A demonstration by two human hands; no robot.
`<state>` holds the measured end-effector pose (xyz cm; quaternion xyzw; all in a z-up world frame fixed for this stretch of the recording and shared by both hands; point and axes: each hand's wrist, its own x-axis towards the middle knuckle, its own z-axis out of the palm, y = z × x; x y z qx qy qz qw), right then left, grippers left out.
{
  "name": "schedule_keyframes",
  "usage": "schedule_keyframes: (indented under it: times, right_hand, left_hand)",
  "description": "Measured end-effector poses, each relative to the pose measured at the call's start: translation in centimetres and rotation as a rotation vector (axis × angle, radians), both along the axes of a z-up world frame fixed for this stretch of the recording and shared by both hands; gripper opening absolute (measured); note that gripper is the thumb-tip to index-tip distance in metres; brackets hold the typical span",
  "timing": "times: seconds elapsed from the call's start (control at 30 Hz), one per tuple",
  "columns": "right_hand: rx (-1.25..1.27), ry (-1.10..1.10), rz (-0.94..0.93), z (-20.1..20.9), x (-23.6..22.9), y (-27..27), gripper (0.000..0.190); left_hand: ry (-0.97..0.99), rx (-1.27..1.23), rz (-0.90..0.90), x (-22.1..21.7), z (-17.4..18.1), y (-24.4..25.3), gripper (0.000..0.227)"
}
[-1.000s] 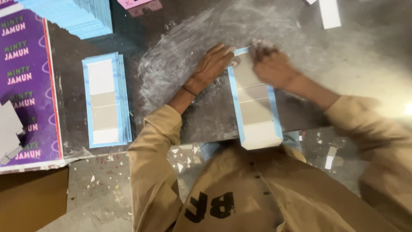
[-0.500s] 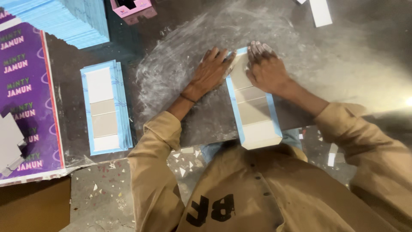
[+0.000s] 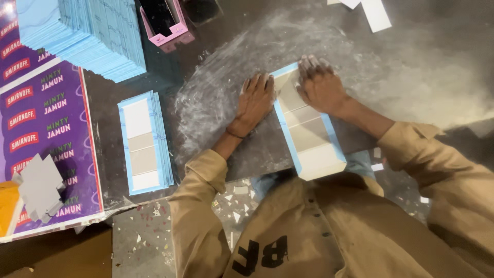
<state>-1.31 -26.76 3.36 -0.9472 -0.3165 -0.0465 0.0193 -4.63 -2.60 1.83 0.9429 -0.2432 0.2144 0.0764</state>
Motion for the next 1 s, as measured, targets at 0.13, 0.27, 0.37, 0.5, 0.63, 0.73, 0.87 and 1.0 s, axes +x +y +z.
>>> schedule_keyframes:
  times: [0.13,0.27,0.37,0.5,0.63,0.73,0.87,1.0]
  right_hand:
    - [0.160,-0.319,-0.031,2.3,-2.0,-3.1,0.060]
    - [0.807,0.176,-0.065,3.6,-10.2,-9.7,0.049]
    - [0.978,0.680,-0.809,2.2,-17.9,-12.4,0.047]
    - [0.840,0.987,-0.921,-2.1,-23.2,-12.8,0.062]
    - [1.654,1.295,-0.626,-4.7,-23.7,-11.9,0.067]
    - [2.031,1.406,-0.442,-3.2,-22.3,-11.8,0.078]
    - [2.056,1.146,0.109,1.2,-18.4,-12.6,0.088]
    - [1.942,0.891,-0.042,3.5,-13.3,-11.5,0.063]
  left_hand:
    - [0.149,-0.110,0.045,0.0,-0.2,0.4,0.029]
    - [0.139,-0.395,-0.020,0.2,-0.7,1.6,0.031]
    - [0.240,-0.556,0.009,0.9,-0.4,2.4,0.028]
    - [0.315,-0.597,0.018,1.3,0.5,3.3,0.029]
    - [0.208,-0.480,-0.020,0.9,0.7,3.3,0.030]
    - [0.192,-0.315,0.048,-0.7,0.8,3.2,0.031]
    - [0.027,0.109,0.211,-6.5,0.2,1.1,0.045]
    - [0.090,0.253,0.137,-15.3,0.9,-3.4,0.041]
